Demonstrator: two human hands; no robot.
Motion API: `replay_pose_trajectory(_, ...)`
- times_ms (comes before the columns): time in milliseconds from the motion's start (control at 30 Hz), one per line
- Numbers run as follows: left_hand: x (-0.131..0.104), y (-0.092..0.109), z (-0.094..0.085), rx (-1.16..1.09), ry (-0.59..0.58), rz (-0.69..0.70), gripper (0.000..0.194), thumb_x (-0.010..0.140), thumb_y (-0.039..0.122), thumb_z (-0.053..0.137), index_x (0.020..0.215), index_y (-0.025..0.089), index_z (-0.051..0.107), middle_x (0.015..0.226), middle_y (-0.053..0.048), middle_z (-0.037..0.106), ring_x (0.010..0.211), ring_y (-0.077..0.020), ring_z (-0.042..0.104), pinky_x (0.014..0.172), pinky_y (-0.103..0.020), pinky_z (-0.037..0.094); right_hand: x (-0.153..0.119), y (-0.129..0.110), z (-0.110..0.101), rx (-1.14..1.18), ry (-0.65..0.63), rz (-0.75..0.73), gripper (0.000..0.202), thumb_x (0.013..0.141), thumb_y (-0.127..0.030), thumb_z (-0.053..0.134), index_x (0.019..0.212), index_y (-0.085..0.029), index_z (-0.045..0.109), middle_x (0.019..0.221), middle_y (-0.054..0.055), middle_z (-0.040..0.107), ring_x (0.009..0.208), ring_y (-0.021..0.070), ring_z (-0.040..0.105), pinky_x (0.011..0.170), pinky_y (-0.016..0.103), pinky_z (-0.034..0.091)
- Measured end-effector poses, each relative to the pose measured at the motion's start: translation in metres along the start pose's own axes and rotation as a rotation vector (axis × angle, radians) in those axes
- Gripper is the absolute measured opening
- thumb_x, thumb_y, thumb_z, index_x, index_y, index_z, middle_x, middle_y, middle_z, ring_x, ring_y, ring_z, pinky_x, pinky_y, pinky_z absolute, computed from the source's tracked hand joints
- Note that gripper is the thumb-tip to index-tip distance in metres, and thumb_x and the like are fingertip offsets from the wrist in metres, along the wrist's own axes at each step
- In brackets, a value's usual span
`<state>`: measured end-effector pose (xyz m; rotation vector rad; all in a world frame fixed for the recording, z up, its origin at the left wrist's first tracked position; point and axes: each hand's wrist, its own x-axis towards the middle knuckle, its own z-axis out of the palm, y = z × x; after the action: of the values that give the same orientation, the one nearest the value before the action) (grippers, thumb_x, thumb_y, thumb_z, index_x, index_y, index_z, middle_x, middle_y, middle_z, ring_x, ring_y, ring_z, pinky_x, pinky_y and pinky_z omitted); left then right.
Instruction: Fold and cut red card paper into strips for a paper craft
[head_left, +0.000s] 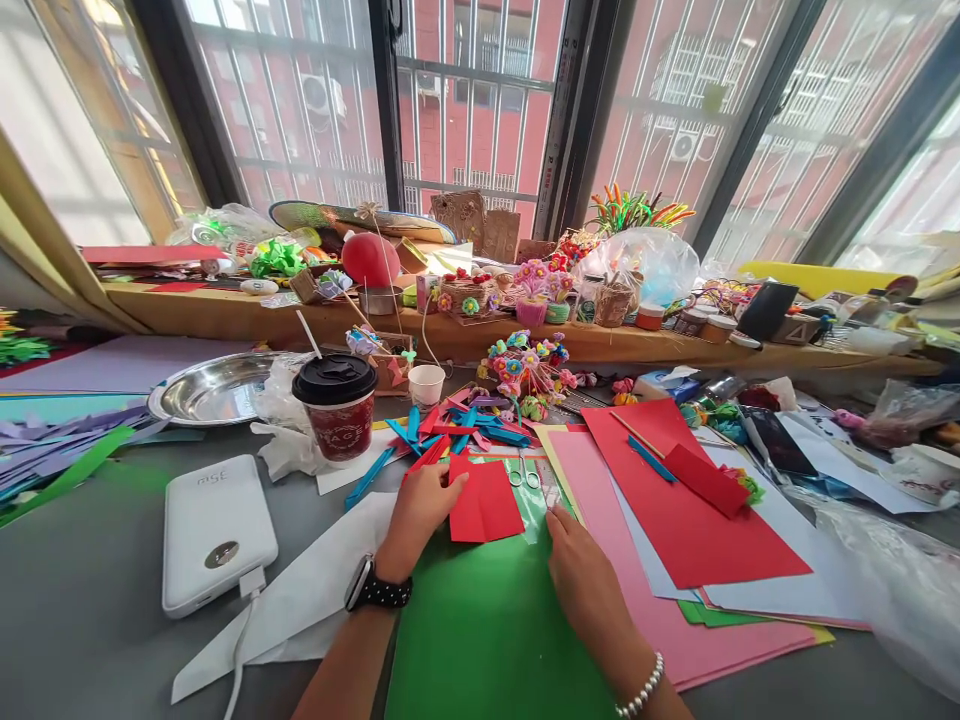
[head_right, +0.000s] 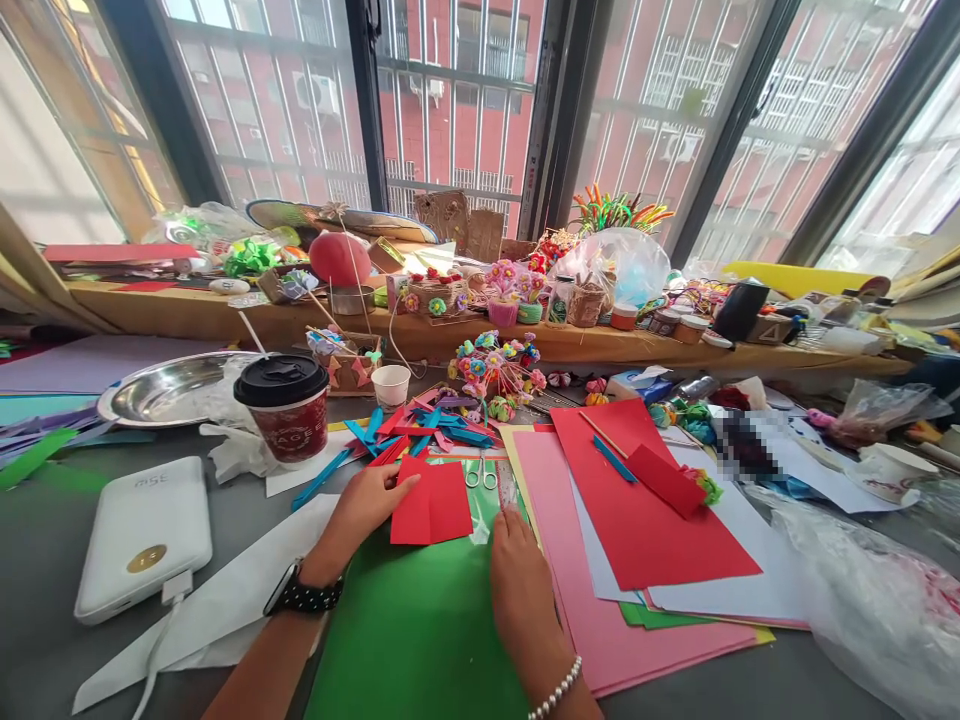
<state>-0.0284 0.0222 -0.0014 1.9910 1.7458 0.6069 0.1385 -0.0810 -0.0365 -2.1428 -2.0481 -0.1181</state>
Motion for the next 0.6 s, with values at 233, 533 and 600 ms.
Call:
replay_pose_trajectory(233,-0.001,-0.003,0.0,0.042,0.041,0.017,0.03,0.071,0.033,0.04,0.046,0.017,0.042,0.047,0.001,0.044,0.049,-0.011,0.038,0.046,-0.022,0.021,-0.028,0.025,0.009,0.059,0.092,-0.002,0.049,0.066,0.001,0.028,0.108,-0.008,0.052,0.111,0.013,0.055,0.1,0.0204,0.052,0.081,0.03,0.047)
replay_pose_trajectory(533,-0.003,0.0,0.006,0.006,-0.039,0.043,0.034,0.069,0.029,0.042,0.041,0.019,0.028,0.043,0.004,0.025,0.044,-0.0103,0.03,0.045,-0.025,0.017,-0.016,0.023,-0.015,0.057,0.444,-0.015,0.032,0.081,-0.013,0.032,0.102,-0.011,0.056,0.093,0.009,0.064,0.078,0.0205,0.062,0.061,0.03,0.052)
replay_pose_trajectory(600,-0.003,0.001,0.006,-0.007,-0.054,0.049,0.035,0.069,0.029,0.042,0.041,0.019,0.024,0.043,0.004,0.022,0.044,-0.01,0.027,0.045,-0.025,0.017,-0.007,0.004,-0.016,0.021,0.396,-0.067,0.033,0.079,-0.007,0.034,0.103,-0.011,0.055,0.095,0.011,0.064,0.083,0.0216,0.06,0.063,0.031,0.051)
